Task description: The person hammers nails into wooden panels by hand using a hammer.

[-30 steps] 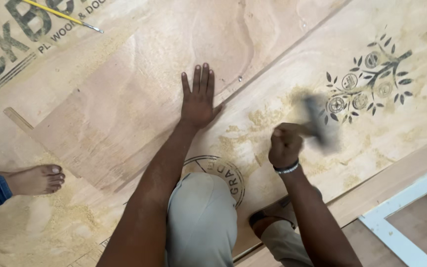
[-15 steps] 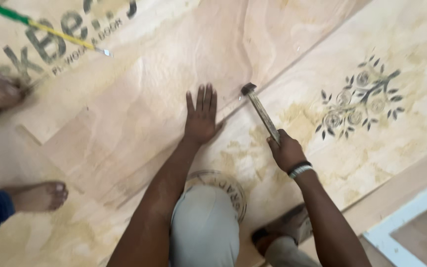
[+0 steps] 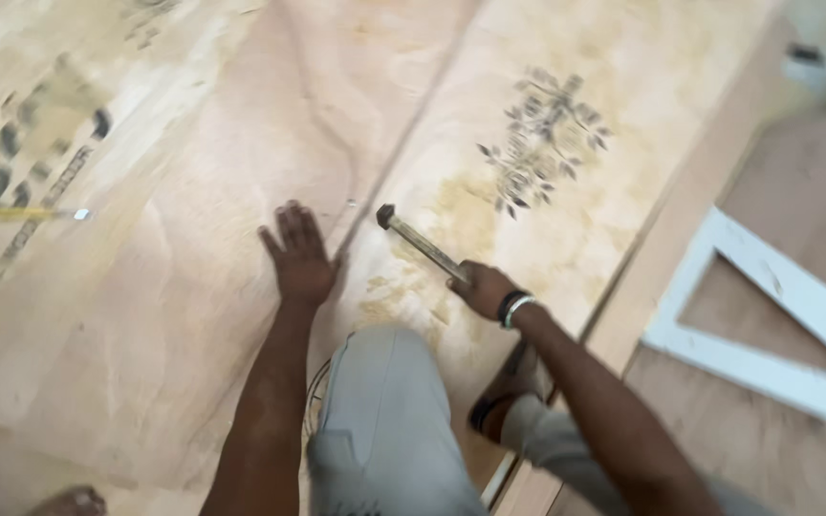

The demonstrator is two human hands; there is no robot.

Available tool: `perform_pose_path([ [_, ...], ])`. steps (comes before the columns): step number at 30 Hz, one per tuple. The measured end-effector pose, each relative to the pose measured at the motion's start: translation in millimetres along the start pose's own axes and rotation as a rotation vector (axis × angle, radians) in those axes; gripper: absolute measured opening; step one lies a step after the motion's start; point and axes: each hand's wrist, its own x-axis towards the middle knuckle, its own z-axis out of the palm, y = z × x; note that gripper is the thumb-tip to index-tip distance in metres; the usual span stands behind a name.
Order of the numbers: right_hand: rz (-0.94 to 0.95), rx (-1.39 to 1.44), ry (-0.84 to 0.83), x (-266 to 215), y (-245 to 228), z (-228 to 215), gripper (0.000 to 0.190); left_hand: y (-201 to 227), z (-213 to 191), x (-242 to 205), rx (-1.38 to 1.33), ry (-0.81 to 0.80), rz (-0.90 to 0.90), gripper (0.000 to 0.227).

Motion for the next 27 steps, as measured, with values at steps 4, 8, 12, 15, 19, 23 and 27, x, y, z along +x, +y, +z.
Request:
perform_pose_path([
  [4, -0.003, -0.259, -0.061, -46.3, 38.6, -73.6, 0.050, 3.9, -5.3, 6.0, -0.025, 0.060, 0.013, 0.105],
  [8, 0.191, -0.476, -0.135, -63.2, 74.7, -127.9, 0.039, 2.8, -11.1, 1.6, 0.034, -0.028, 0.000, 0.108],
  [12, 0.277, -0.453, -0.072, -35.9, 100.5, -172.2, 0.035, 8.0, -31.9, 12.2, 0.067, -0.249, -0.052, 0.112],
  [15, 0.254, -0.457, 0.026, 11.5, 132.2, -178.7, 0.034, 12.0, -44.7, 18.5, 0.186, -0.406, -0.049, 0.118],
  [19, 0.110, -0.382, 0.415, 100.6, 170.9, -203.2, 0.034, 14.3, -56.1, 28.8, 0.293, -0.630, -0.017, 0.125],
  [23, 0.000, -0.413, 0.576, 198.1, 199.2, -232.2, 0.031, 6.8, -40.9, 35.0, 0.312, -0.658, -0.038, 0.119],
  [27, 0.080, -0.478, 0.793, 268.4, 241.1, -227.8, 0.041, -6.9, -18.2, 27.0, 0.216, -0.348, 0.057, 0.109],
])
